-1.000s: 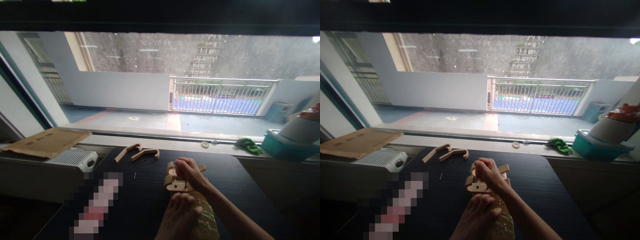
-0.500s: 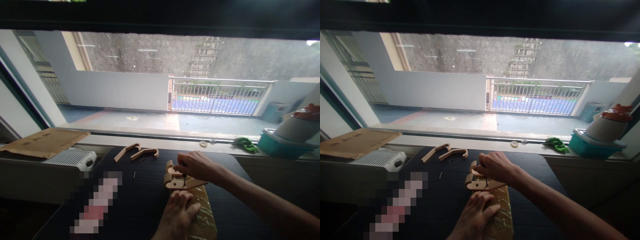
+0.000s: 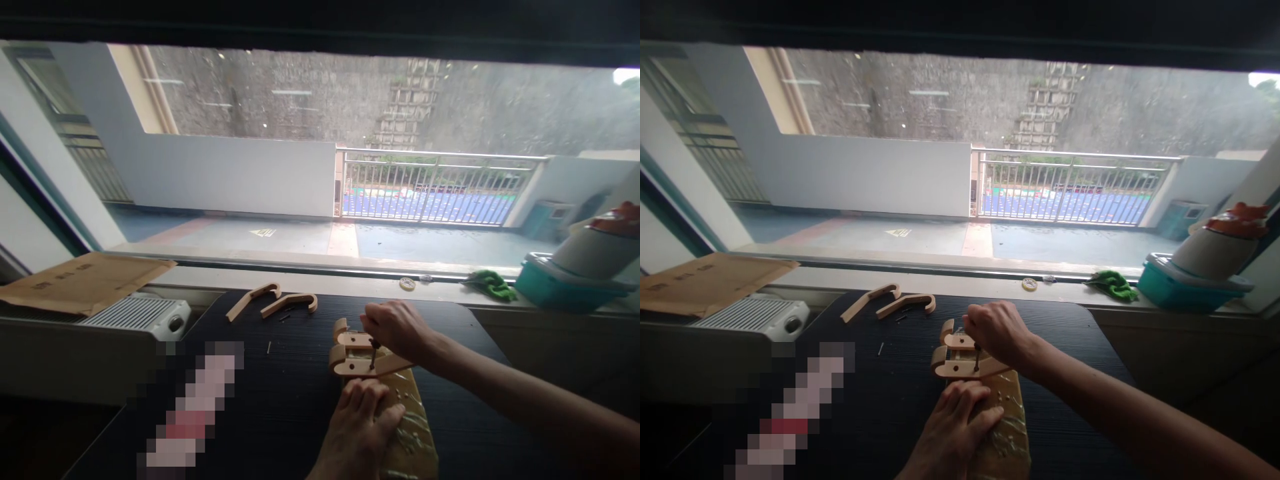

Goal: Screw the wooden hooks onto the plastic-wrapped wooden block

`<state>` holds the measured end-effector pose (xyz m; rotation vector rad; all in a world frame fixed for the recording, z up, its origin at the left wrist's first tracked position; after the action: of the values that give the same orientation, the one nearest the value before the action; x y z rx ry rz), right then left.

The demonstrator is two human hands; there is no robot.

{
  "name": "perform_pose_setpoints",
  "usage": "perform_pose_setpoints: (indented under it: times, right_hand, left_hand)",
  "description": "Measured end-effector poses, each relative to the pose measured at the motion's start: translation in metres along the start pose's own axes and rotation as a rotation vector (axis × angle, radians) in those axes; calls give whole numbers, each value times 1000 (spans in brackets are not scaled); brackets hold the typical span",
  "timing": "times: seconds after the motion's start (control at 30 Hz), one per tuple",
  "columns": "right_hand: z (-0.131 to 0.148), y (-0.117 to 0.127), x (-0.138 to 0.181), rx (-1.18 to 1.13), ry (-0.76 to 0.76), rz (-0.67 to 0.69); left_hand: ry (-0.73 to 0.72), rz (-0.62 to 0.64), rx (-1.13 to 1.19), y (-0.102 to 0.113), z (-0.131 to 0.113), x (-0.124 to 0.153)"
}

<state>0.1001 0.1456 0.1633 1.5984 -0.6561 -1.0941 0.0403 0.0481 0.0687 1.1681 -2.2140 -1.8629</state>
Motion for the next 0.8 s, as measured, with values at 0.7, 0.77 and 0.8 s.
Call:
perform_pose_setpoints:
  times: [0.7, 0.77, 0.8]
  right_hand:
    - [21, 24, 14, 6, 240, 444]
    - [18, 25, 13, 18, 181, 443]
    - [17, 26, 13, 25, 173, 447]
  left_hand:
    - [0, -3, 8, -2, -1, 2]
    - [0, -4, 14, -3, 0, 3]
    - [0, -4, 17, -3, 0, 3]
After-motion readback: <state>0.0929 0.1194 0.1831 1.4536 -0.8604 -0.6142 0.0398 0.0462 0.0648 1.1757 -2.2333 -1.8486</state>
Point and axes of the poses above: each hand's wrist, its own x-axis away from the middle knuckle, its own y-axis out of the back of the hand, z = x × y, the point moved 7 cm from there along -x, towards the middle knuckle, and after that the axes turned 6 degrees about -y, right-handed, at the moved point
